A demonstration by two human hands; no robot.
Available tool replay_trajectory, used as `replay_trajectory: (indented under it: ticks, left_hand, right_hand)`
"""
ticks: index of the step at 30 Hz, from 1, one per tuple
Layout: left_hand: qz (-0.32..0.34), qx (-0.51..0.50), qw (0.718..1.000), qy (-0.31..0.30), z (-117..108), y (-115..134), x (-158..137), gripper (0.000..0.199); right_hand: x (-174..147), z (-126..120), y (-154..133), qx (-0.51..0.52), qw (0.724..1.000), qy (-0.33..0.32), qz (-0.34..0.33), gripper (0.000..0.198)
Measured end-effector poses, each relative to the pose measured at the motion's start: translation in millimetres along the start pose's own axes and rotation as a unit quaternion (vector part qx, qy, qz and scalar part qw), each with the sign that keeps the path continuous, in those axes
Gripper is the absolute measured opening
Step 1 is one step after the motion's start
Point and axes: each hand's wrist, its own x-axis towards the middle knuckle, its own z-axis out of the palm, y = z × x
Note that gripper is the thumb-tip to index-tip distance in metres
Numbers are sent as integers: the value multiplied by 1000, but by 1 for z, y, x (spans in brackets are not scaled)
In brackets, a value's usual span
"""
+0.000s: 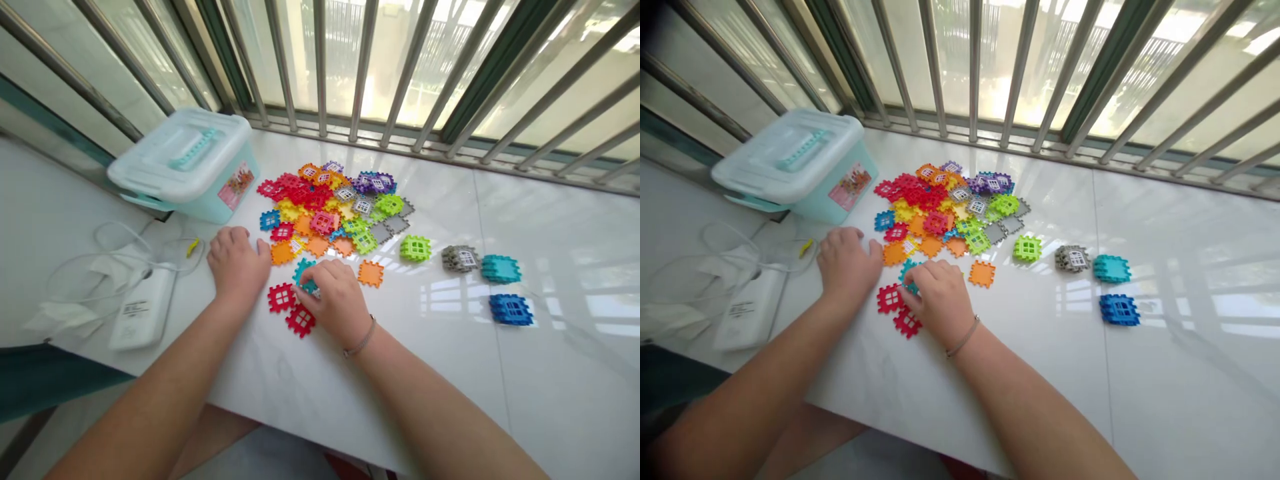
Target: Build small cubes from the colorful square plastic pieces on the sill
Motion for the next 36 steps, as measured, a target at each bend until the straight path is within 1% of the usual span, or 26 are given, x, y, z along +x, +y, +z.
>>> replay_trajectory:
  ticks: [5, 11, 16, 18, 20, 22, 24, 25, 27, 29, 31, 33, 34, 36]
  left_hand:
    - [1, -8, 1000, 0, 0, 0, -1, 32]
    - [0, -7, 1000, 2, -2, 2, -1, 31]
    - [-5, -8, 1000, -5, -4, 4, -1, 31]
    - [-3, -5, 1000, -5, -4, 4, -1, 32]
    - [-3, 0, 1000, -4, -4, 4, -1, 33]
    - [-3, 4, 1000, -5, -4, 4, -1, 34]
    - [-3, 4, 1000, -9, -4, 4, -1, 34]
    - [-2, 3, 1000, -11, -4, 4, -1, 35]
    - [0, 5, 1000, -11, -4, 3, -1, 35]
    - [1, 10, 1000, -11, -3, 3, 0, 36]
    - [2, 12, 1000, -12, -2, 3, 0, 37]
    - [3, 11, 1000, -11, -2, 2, 1, 37]
    - [4, 10, 1000, -9, -1, 2, 1, 37]
    - [4, 5, 1000, -5, 0, 2, 1, 37]
  right_hand:
    - [-3, -1, 3, 34, 998, 49, 7, 21]
    - [-2, -3, 5, 91, 993, 70, 14, 24]
    - [-3, -1, 5, 157, 982, 107, 9, 13]
    - [-4, -3, 3, 177, 976, 125, 20, 12]
    - [-5, -9, 1, 190, 972, 133, 45, 18]
    - [-7, -20, -1, 190, 971, 123, 82, 30]
    - [-12, -37, -2, 176, 973, 87, 124, 37]
    - [-15, -46, -1, 167, 974, 60, 141, 37]
    - [-24, -66, 4, 139, 976, 0, 167, 26]
    - [-38, -83, 11, 113, 975, -40, 188, 15]
    - [-54, -94, 19, 92, 970, -80, 211, 11]
    - [-71, -99, 25, 57, 968, -96, 223, 9]
    - [-79, -100, 27, 36, 971, -94, 218, 10]
    - [-93, -99, 28, -4, 979, -64, 196, 16]
